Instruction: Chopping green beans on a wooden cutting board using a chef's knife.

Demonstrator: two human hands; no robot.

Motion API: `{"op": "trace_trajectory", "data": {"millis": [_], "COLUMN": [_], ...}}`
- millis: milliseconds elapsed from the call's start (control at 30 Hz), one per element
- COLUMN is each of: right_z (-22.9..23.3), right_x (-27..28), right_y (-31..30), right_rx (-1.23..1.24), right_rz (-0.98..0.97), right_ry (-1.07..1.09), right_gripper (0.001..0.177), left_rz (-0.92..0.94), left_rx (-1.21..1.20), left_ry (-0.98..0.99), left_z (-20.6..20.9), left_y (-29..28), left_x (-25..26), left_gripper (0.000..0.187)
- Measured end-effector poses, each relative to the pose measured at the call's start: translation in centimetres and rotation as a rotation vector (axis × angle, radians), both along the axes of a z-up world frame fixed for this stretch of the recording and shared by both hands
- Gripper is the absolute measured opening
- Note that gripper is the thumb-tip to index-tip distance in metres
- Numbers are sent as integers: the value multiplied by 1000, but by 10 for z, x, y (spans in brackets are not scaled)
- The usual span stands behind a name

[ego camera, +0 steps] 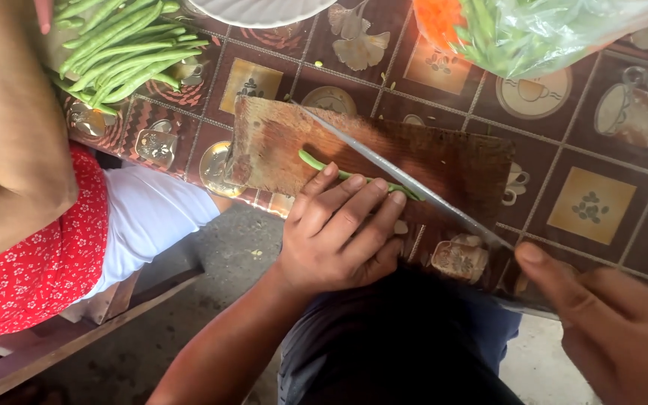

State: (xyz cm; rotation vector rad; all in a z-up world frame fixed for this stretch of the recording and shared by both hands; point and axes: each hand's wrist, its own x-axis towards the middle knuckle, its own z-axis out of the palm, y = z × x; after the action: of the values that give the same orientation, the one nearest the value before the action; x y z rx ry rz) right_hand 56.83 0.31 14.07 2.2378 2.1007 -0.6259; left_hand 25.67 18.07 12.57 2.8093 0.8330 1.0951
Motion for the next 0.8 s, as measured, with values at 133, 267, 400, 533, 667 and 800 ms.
{"op": "trace_trajectory", "data": {"millis": [133, 267, 400, 533, 667, 800], "right_z": [-4, -1, 2, 24, 10, -22], "right_x": [2, -1, -10, -27, -14, 16], "right_y": [-1, 3, 9, 28, 5, -27], "right_rx": [-18, -119, -178, 1, 122, -102], "right_rz": [93, 65, 48, 160, 239, -27], "right_ry": [-5, -33, -150, -42, -40, -150], "right_gripper": [80, 85, 84, 87, 83, 72], "left_rz": [2, -9, -9, -4, 3, 15], "left_rx": [-7, -12, -16, -5, 13, 10], "left_ry": [7, 7, 3, 1, -4, 6], "left_z": [1, 1, 0, -1, -1, 2], "left_y": [0, 0, 1, 0, 1, 1], "left_x": [-1, 0, 0, 1, 1, 1], "left_gripper": [39, 39, 39, 39, 38, 39]}}
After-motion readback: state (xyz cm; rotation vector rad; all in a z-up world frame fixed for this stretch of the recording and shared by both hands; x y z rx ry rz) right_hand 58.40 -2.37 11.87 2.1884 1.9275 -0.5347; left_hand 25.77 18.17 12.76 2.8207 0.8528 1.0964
